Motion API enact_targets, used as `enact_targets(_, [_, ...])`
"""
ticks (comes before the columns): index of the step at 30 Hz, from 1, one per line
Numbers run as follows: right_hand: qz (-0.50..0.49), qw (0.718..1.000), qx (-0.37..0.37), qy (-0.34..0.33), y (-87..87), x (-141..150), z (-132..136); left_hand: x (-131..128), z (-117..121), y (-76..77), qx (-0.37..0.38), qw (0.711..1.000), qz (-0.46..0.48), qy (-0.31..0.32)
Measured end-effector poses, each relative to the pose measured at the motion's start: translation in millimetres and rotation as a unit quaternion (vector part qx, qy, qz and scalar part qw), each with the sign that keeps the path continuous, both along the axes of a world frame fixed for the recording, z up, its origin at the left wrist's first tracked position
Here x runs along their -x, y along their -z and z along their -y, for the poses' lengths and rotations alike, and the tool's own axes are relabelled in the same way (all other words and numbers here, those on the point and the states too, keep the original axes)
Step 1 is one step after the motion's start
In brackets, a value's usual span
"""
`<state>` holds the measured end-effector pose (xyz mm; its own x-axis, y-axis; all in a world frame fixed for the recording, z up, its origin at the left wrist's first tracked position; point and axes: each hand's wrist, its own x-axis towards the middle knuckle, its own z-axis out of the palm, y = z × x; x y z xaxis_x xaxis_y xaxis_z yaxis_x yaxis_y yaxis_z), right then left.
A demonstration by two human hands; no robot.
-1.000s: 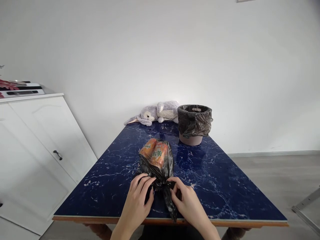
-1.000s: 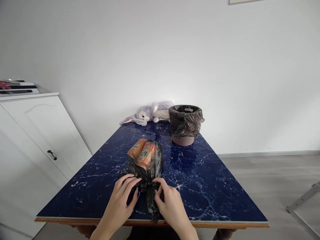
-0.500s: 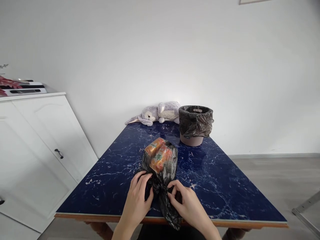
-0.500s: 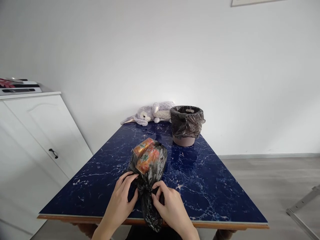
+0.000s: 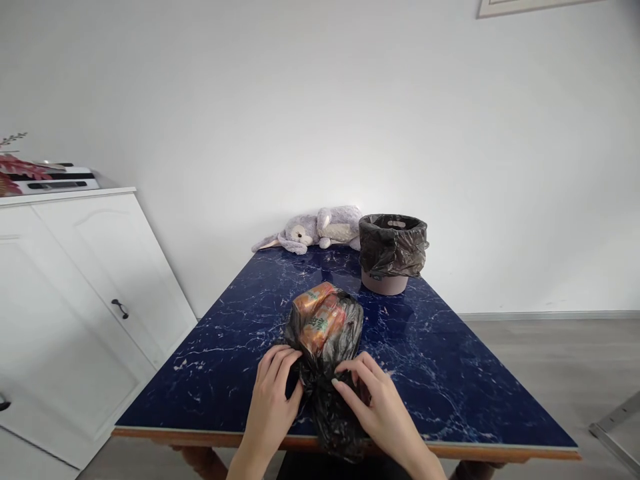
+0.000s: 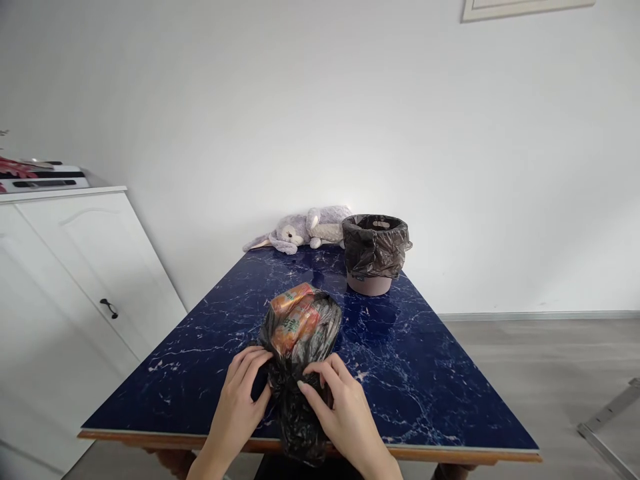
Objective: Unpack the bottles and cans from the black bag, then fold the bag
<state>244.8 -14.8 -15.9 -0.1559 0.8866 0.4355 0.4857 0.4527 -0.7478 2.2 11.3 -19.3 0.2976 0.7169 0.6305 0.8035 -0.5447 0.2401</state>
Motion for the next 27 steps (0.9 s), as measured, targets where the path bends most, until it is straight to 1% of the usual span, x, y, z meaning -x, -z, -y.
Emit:
enact_targets(2, [0.001, 0.999, -0.022, 0.028, -5.8, 4.3, -3.0, -0.1, 0.6, -1.3, -0.01, 1.0, 0.01, -0.015])
enact_targets(4, [0.02, 0.999, -0.028, 0.04, -11.1, 10.9, -7.9, -2.2, 2.8, -4.5, -0.02, 0.999, 0.029, -0.039])
enact_targets(8, [0.08, 0.995, 0.01, 0.061, -17.5, 30.7, -17.5, -6.8, 8.0, -10.5, -0.063, 0.987, 0.104, -0.105])
enact_targets(10, [0.081, 0.993, 0.03, 0.076, -18.5, 42.5, -19.8, -6.0, 7.9, -9.7, -0.077, 0.977, 0.159, -0.119])
enact_targets(12, [0.047, 0.995, 0.042, 0.08, -18.4, 53.7, -20.6, -2.5, 5.5, -5.8, -0.064, 0.969, 0.211, -0.114])
enact_targets(14, [0.005, 0.996, 0.049, 0.071, -17.8, 62.7, -20.6, 2.9, 1.6, -0.4, -0.025, 0.964, 0.241, -0.106])
enact_targets(16, [-0.023, 0.997, 0.052, 0.054, -17.3, 68.3, -20.5, 8.2, -2.0, 4.4, 0.019, 0.965, 0.242, -0.097])
enact_targets(18, [-0.048, 0.997, 0.055, 0.035, -17.1, 70.0, -20.3, 12.0, -3.8, 6.8, 0.042, 0.968, 0.23, -0.088])
enact_targets(23, [-0.117, 0.991, 0.072, 0.0, -18.2, 60.1, -17.8, 13.5, -2.1, 2.5, 0.038, 0.969, 0.222, -0.106])
enact_targets(27, [-0.154, 0.985, 0.082, 0.01, -18.1, 47.2, -12.6, 12.1, 0.1, -3.1, 0.038, 0.956, 0.26, -0.13])
